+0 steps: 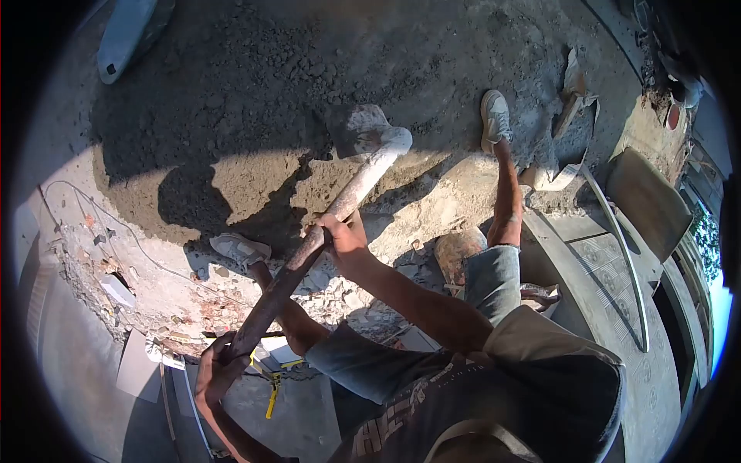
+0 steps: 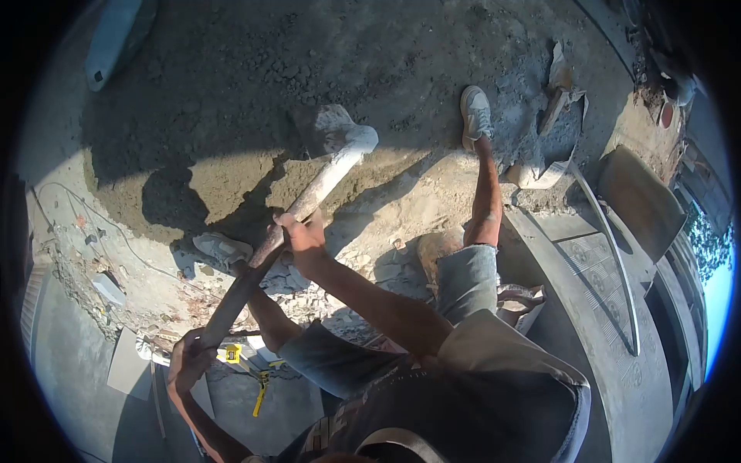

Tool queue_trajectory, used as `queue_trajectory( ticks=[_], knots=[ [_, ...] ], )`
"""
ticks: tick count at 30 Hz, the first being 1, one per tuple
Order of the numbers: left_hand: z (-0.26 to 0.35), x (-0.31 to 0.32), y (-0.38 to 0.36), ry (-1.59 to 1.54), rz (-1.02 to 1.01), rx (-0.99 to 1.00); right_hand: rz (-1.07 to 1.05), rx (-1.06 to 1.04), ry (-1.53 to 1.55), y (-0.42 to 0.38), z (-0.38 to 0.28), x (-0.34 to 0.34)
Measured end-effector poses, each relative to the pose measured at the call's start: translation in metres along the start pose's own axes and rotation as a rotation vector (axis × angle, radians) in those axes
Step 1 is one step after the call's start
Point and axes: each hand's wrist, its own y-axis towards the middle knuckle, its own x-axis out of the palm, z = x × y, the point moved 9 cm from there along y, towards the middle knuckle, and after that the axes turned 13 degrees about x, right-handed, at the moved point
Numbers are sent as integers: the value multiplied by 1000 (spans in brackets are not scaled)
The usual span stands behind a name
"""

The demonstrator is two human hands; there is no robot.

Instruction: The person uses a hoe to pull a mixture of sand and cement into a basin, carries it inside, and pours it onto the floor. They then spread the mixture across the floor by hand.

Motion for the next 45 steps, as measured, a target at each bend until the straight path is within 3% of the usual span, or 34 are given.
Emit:
queue_trajectory(
  ticks=[1,2,3,4,6,8,11,13,15,16,17,18,19,20,21,22,23,24,26,29,30,31,33,34,35,36,38,39,41,43,45],
  knots=[
    [0,38,51,60,-156,154,-102,-150,-114,51,-43,-36],
    [29,83,97,238,-181,301,97,-220,-40,40,-105,-51],
    [66,131,130,633,-163,614,170,-279,-72,73,-157,-85],
    [84,178,165,301,-275,510,222,-366,-30,89,-210,-105],
    [136,246,206,427,-242,528,319,-433,-162,141,-302,-154],
    [174,267,212,458,-164,672,533,-300,-255,170,-347,-180],
    [157,219,213,390,-309,475,614,-377,-390,167,-270,-175],
    [105,179,217,374,-247,535,588,-551,-457,165,-259,-85],
    [74,120,185,420,-152,504,506,-340,-365,162,-174,-36],
    [57,90,162,521,-88,512,475,-375,-391,223,-133,-41],
    [42,59,133,449,4,578,472,-174,-355,172,-75,3],
    [21,30,103,504,64,427,571,-280,-450,205,-28,2],
    [15,12,72,423,68,312,447,-262,-366,171,7,21],
    [-4,-3,49,635,126,412,421,-303,-373,156,33,21],
    [-19,-12,22,529,150,414,290,-252,-289,98,49,39],
    [-34,-16,-11,304,146,169,297,-290,-363,76,67,35],
    [-66,-25,-37,177,214,189,249,-407,-263,20,79,48],
    [-79,-33,-67,-16,277,158,14,-439,-216,30,111,57],
    [-112,-53,-122,-51,364,167,-493,-550,-43,13,162,82],
    [-141,-45,-164,-163,468,164,-447,-357,-228,-15,189,88],
    [-148,-36,-165,-212,485,164,-516,-305,-340,-39,170,91],
    [-158,-19,-153,-241,479,245,-409,-97,-403,-68,145,87],
    [-129,34,-117,-239,397,302,-387,-212,-408,-78,75,69],
    [-119,67,-86,-70,334,344,-228,-255,-506,-71,31,57],
    [-86,101,-64,94,330,461,-152,-312,-543,-75,-16,51],
    [-39,137,-53,93,393,565,-47,-452,-534,-60,-67,32],
    [41,217,-27,17,324,598,37,-509,-645,-58,-152,11],
    [78,254,-19,9,325,738,65,-541,-696,-60,-186,0],
    [154,308,-32,-31,69,840,136,-524,-790,-71,-237,-28],
    [176,326,-50,-81,-59,968,147,-592,-1038,-86,-281,-46],
    [169,331,-61,-110,-118,1004,146,-330,-1206,-67,-341,-83]
  ],
)
